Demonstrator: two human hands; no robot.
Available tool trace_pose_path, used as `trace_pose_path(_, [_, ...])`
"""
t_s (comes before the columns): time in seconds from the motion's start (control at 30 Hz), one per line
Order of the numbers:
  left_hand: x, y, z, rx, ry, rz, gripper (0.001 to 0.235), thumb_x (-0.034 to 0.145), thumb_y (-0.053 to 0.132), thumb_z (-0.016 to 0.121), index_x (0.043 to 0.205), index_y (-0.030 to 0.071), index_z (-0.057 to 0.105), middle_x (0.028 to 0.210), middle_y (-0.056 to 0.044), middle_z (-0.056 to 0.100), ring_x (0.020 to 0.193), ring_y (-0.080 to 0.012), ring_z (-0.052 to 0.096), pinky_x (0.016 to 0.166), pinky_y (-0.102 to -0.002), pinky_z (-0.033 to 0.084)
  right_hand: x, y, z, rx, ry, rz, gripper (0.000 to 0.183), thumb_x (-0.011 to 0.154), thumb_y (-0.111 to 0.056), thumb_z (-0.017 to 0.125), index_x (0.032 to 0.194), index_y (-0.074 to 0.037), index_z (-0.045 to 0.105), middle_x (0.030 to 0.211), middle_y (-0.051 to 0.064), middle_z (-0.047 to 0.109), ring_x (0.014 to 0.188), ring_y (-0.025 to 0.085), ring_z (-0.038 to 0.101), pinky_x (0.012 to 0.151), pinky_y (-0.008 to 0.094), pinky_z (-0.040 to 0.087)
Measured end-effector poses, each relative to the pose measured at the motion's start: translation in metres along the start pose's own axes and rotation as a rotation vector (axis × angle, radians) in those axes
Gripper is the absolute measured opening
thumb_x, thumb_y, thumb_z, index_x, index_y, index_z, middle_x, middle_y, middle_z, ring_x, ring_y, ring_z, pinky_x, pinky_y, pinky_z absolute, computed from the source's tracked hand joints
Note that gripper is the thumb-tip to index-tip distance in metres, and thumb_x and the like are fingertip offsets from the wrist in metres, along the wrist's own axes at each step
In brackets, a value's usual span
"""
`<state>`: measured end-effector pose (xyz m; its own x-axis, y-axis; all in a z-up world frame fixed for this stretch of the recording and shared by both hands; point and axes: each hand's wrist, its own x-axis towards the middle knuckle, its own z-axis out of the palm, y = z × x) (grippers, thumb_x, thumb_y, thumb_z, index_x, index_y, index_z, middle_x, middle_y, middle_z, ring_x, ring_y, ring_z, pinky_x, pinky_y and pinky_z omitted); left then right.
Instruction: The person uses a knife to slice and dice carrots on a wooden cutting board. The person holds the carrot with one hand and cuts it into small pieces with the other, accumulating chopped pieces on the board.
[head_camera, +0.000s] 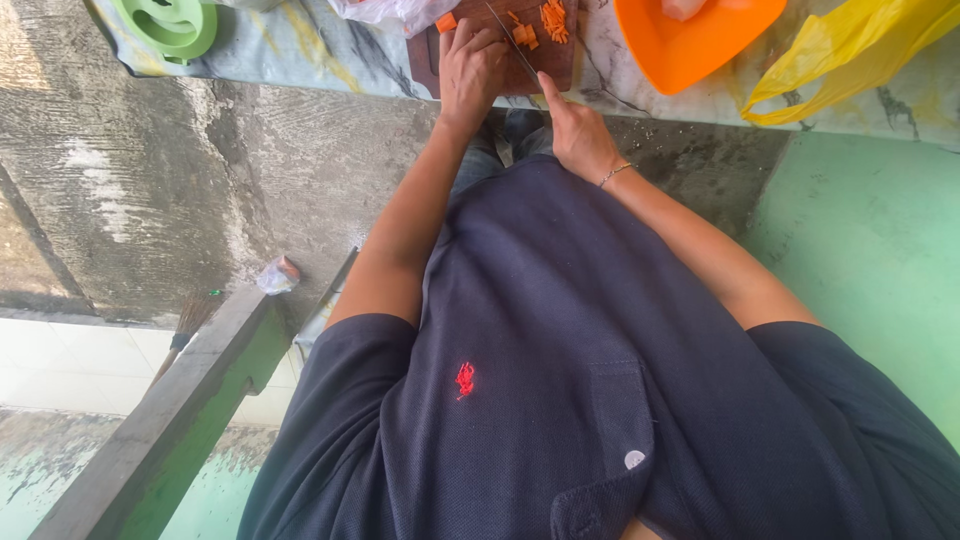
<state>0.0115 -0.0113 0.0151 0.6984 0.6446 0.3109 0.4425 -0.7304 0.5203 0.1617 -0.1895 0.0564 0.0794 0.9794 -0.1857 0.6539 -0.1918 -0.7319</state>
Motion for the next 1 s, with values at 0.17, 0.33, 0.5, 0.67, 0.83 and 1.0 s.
trace_pose_path(0.17, [0.004,0.000,-0.002,-0.008,-0.007,0.007,0.008,0.078,0.011,0.078,0.086,0.013,0.077,0.096,0.005,0.071,0.101,-0.0193,0.059,0.087,-0.038,0.043,0.012,0.002,0.004,-0.020,-0.004,-0.002,0.069,0.097,0.004,0.052,0.162,-0.002,0.029,0.085,0.026,0.066,0.076,0.044,0.066,0.070,0.053,0.051])
trace_pose_path(0.33, [0.002,0.005,0.000,0.015,0.001,0.018,0.009,0.077,0.011,0.078,0.085,0.014,0.076,0.096,0.006,0.071,0.103,-0.0185,0.059,0.088,-0.037,0.043,0.012,0.007,0.006,-0.030,-0.014,-0.001,0.071,0.096,0.004,0.052,0.162,-0.002,0.029,0.085,0.025,0.067,0.075,0.044,0.067,0.070,0.054,0.051])
trace_pose_path(0.5, [-0.003,0.002,-0.007,-0.013,-0.009,0.026,0.009,0.077,0.013,0.080,0.086,0.014,0.076,0.096,0.006,0.070,0.104,-0.0186,0.060,0.087,-0.038,0.042,0.010,0.010,0.003,-0.017,-0.026,-0.015,0.069,0.097,0.003,0.053,0.163,-0.004,0.031,0.091,0.026,0.068,0.075,0.045,0.066,0.069,0.052,0.053])
trace_pose_path(0.67, [0.004,0.001,-0.001,-0.007,0.030,0.053,0.008,0.079,0.014,0.079,0.087,0.015,0.076,0.097,0.006,0.070,0.101,-0.0182,0.058,0.085,-0.038,0.042,0.000,0.017,-0.018,0.019,0.014,-0.084,0.062,0.101,0.000,0.054,0.160,-0.004,0.037,0.092,0.026,0.068,0.078,0.045,0.067,0.071,0.052,0.052])
trace_pose_path(0.83, [-0.005,0.000,0.009,-0.036,0.077,0.031,0.008,0.081,0.014,0.077,0.088,0.014,0.074,0.099,0.007,0.070,0.105,-0.0173,0.060,0.087,-0.037,0.043,-0.010,0.010,-0.028,0.017,-0.029,0.019,0.056,0.106,-0.003,0.052,0.161,-0.005,0.039,0.086,0.026,0.067,0.078,0.046,0.066,0.071,0.053,0.051])
trace_pose_path(1.0, [-0.014,-0.001,0.016,0.058,0.075,0.056,0.006,0.084,0.014,0.073,0.090,0.014,0.072,0.101,0.005,0.070,0.105,-0.0207,0.058,0.086,-0.039,0.042,-0.002,0.001,-0.032,0.024,-0.001,0.009,0.055,0.109,-0.005,0.050,0.162,-0.007,0.038,0.086,0.026,0.066,0.078,0.045,0.067,0.072,0.052,0.051])
